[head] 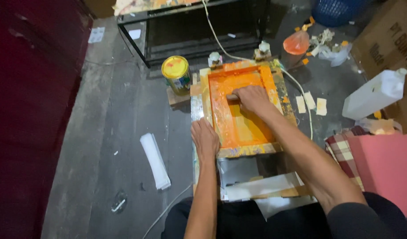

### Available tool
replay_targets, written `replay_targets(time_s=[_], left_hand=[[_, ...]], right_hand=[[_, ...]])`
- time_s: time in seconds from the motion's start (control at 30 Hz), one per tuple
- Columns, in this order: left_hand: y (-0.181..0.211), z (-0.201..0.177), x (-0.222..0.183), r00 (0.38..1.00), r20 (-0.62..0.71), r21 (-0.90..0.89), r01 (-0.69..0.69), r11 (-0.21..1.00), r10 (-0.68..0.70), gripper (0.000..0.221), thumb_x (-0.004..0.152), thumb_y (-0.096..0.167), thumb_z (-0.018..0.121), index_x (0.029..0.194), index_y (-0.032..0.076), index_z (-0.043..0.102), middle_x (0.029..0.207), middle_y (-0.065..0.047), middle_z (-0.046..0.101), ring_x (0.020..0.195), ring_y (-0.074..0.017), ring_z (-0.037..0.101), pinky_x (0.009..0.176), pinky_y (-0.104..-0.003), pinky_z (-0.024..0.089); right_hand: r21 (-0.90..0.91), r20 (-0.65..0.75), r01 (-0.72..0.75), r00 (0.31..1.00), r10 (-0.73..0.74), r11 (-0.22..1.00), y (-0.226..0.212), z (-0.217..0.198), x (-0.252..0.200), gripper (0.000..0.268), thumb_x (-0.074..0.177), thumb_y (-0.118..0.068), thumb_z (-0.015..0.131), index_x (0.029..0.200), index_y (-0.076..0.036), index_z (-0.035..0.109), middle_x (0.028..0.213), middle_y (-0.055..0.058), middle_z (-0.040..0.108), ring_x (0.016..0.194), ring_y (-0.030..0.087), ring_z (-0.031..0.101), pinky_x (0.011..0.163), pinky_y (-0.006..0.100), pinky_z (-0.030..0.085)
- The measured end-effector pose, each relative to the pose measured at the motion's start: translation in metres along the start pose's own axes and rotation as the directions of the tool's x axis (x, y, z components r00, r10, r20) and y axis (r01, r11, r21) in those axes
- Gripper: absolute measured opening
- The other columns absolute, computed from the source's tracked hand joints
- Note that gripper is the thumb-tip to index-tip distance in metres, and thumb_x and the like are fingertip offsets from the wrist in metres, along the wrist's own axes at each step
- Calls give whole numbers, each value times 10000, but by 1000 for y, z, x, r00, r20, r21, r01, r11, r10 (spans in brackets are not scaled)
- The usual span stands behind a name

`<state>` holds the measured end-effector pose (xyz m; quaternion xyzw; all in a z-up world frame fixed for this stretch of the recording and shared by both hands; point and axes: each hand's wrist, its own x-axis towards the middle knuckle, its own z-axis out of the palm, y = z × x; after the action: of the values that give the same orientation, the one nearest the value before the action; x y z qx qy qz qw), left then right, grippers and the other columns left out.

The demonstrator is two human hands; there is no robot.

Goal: Manually screen printing orange ink onto white paper strips using a squeegee and a screen frame.

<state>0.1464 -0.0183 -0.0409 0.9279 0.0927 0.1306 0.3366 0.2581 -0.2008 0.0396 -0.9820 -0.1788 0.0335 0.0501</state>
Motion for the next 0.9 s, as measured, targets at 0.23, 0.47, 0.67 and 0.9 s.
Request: replay_targets(time_s=[0.23,0.47,0.67,0.9], left_hand=[[-11,9,2,1000,-6,2,-6,1000,6,381,1077,285,320,1247,31,548,1066,-180,504,1055,-438,516,896,-525,454],[-12,12,0,998,-53,-16,-40,999,39,378,1076,253,349,1247,-13,556,1056,-229,507,1024,-471,507,864,-546,445],[-24,23,8,998,-49,-21,-32,999,30,385,1080,289,326,1260,33,550,1072,-181,498,1022,-429,508,858,-520,453],[-22,24,6,988,-126,29,-87,996,89,350,1032,181,435,1308,2,556,1113,-160,533,951,-317,520,886,-478,456]], right_hand=[[-4,112,-8,994,9,1000,-2,12,-13,218,802,-147,642,996,-151,740,962,129,771,1025,361,741,860,491,592],[44,97,20,995,-24,999,-23,3,-75,142,737,-100,683,867,-126,733,791,132,746,872,400,752,725,489,595],[44,174,48,983,-55,998,-24,13,-107,231,747,-146,730,977,-163,744,858,133,755,950,401,740,796,518,592],[40,108,94,989,-98,995,-38,3,-138,337,839,-65,615,1083,-201,805,837,111,783,593,342,694,581,462,536]])
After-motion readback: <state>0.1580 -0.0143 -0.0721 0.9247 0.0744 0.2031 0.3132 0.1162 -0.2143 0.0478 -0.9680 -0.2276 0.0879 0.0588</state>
